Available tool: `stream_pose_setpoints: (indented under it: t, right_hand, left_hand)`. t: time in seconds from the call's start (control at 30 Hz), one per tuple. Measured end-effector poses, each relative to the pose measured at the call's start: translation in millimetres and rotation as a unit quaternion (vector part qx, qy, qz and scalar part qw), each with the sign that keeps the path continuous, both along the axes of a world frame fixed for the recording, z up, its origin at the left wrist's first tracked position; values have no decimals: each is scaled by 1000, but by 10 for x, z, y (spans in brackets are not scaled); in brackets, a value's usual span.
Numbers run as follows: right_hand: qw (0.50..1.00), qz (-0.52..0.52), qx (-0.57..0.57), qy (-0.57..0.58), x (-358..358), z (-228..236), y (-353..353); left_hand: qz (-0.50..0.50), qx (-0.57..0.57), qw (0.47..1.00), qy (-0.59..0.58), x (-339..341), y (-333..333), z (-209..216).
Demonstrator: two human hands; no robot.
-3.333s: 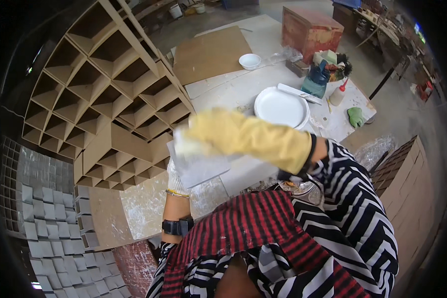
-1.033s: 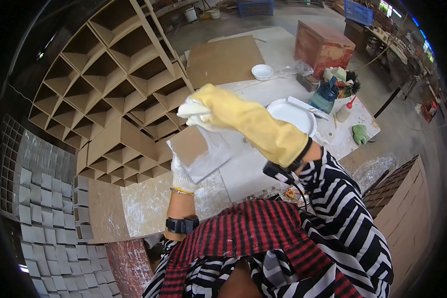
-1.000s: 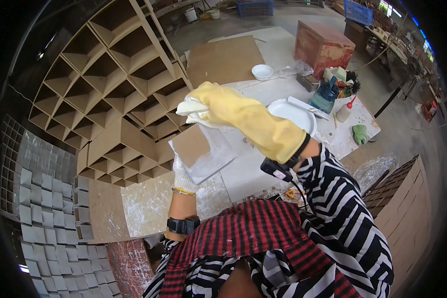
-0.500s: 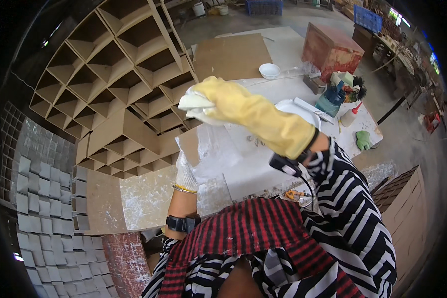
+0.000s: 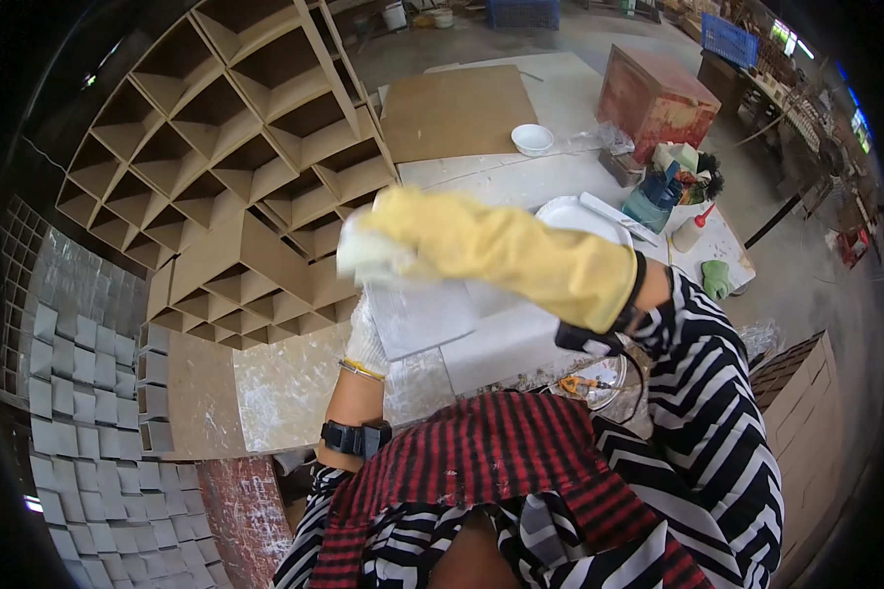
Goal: Applying glue or sealant to the edges and surfaces of small boxes for assembly in a manufacturing setting.
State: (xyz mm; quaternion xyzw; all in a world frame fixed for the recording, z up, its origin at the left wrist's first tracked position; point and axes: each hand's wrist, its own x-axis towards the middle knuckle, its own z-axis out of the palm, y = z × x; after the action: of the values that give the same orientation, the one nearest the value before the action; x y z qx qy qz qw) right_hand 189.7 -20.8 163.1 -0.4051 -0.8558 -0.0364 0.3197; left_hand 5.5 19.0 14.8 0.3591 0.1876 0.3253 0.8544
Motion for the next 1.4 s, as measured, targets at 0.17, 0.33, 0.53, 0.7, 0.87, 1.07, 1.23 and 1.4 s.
stream_pose_setpoints:
  t: [0.17, 0.33, 0.53, 0.7, 0.87, 1.07, 1.23, 1.4]
  right_hand:
    - [938, -16, -241, -249, -263, 255, -330]
    - [994, -95, 44, 43, 195, -34, 94]
    - [982, 22, -118, -147, -91, -76, -648]
    - [983, -144, -88, -79, 198, -24, -241]
    - [996, -91, 4, -23, 103, 21, -425]
    - [974, -28, -136, -178, -92, 20, -523]
    - [981, -183, -29, 51, 515, -131, -335]
    - [889, -183, -178, 379, 393, -107, -576]
  left_hand:
    - [-48, 214, 975, -34, 32, 241, -386]
    - [60, -51, 983, 167, 149, -291, 324]
    - [-5, -95, 993, 71, 90, -135, 185]
    - [4, -85, 993, 85, 54, -217, 274]
    - [-2, -66, 997, 44, -29, -158, 171]
    - [-147, 14, 985, -89, 65, -148, -13]
    - [72, 13, 990, 123, 78, -262, 163]
    - [57, -40, 993, -100, 45, -61, 172]
